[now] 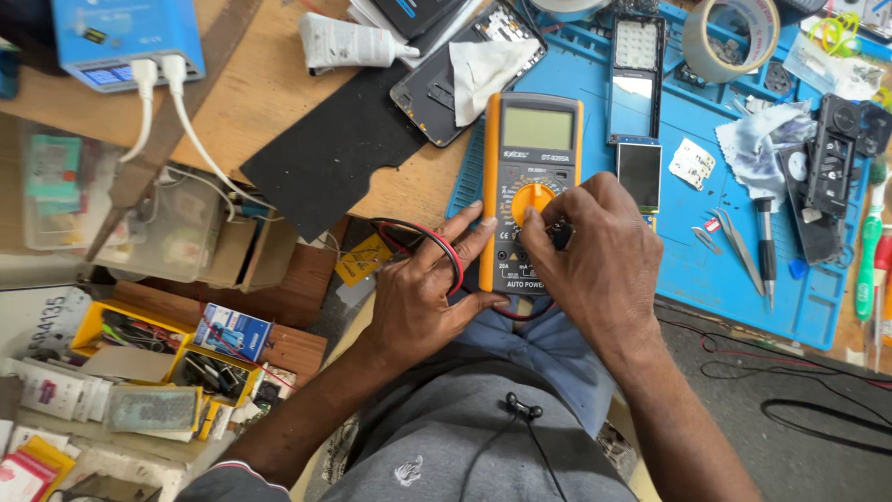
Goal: The person uses a multimeter to test the continuity of a mobile phone keypad circuit board. They connect the multimeter probes to various points on the keypad and observe the readings.
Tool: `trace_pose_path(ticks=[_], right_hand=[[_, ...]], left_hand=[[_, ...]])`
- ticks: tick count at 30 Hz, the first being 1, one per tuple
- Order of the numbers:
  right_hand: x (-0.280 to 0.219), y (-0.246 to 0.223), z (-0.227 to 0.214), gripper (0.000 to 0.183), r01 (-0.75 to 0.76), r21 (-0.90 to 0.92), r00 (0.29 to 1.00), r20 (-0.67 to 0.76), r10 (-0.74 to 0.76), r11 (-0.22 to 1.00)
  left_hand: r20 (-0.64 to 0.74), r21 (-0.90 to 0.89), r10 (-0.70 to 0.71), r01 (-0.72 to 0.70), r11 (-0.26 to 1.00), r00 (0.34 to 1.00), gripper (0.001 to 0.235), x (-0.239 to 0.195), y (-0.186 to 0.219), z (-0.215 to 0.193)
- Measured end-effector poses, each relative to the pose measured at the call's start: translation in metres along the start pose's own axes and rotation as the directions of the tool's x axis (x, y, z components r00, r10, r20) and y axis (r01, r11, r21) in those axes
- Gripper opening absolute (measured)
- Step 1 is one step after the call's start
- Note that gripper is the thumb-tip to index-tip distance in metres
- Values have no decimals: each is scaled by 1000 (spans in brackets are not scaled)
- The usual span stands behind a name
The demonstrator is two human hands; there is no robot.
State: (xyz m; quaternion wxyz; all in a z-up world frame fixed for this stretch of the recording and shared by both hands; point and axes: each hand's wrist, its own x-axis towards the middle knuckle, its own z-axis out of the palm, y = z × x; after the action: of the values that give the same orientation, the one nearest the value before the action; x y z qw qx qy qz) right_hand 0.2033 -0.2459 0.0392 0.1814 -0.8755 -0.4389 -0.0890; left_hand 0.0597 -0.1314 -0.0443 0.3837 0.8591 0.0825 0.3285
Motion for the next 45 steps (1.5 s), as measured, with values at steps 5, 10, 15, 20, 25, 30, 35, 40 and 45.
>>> trace_pose_path(ticks=[5,10,15,20,25,30,35,40,45], right_hand=[[3,4,6,29,-97,-12,995,-9,97,995],[15,3,13,30,-109,-87,994,-14,108,990],[21,0,17,31,-123,-150,992,15,126,981],[17,7,10,30,-52,-103,999,9,54,993],[-26,30,-19,12,-165,347,984,-9,179,923],[-75,37,-10,67,-17,465,1000,13,13,885],[-71,34,11,69,15,325,995,-95,17,946],[-38,28,13,62,34,295,994,-111,-1,955],[-53,15,-18,43,167,336,968,-233,-91,927]], left_hand=[[47,-42,-16,18,999,999,76,2,-3,8],[40,-76,-47,49,996,998,72,4,0,8],[32,-65,-53,55,996,998,70,2,-1,12],[15,-44,-20,21,999,1000,69,4,2,6],[59,-69,-72,76,995,996,71,11,3,0],[55,19,4,-5,1000,998,82,11,-2,5],[69,5,-74,74,997,995,78,30,3,6],[28,-58,-106,108,992,994,52,34,3,-6],[180,-903,-319,285,321,930,38,11,26,-40]])
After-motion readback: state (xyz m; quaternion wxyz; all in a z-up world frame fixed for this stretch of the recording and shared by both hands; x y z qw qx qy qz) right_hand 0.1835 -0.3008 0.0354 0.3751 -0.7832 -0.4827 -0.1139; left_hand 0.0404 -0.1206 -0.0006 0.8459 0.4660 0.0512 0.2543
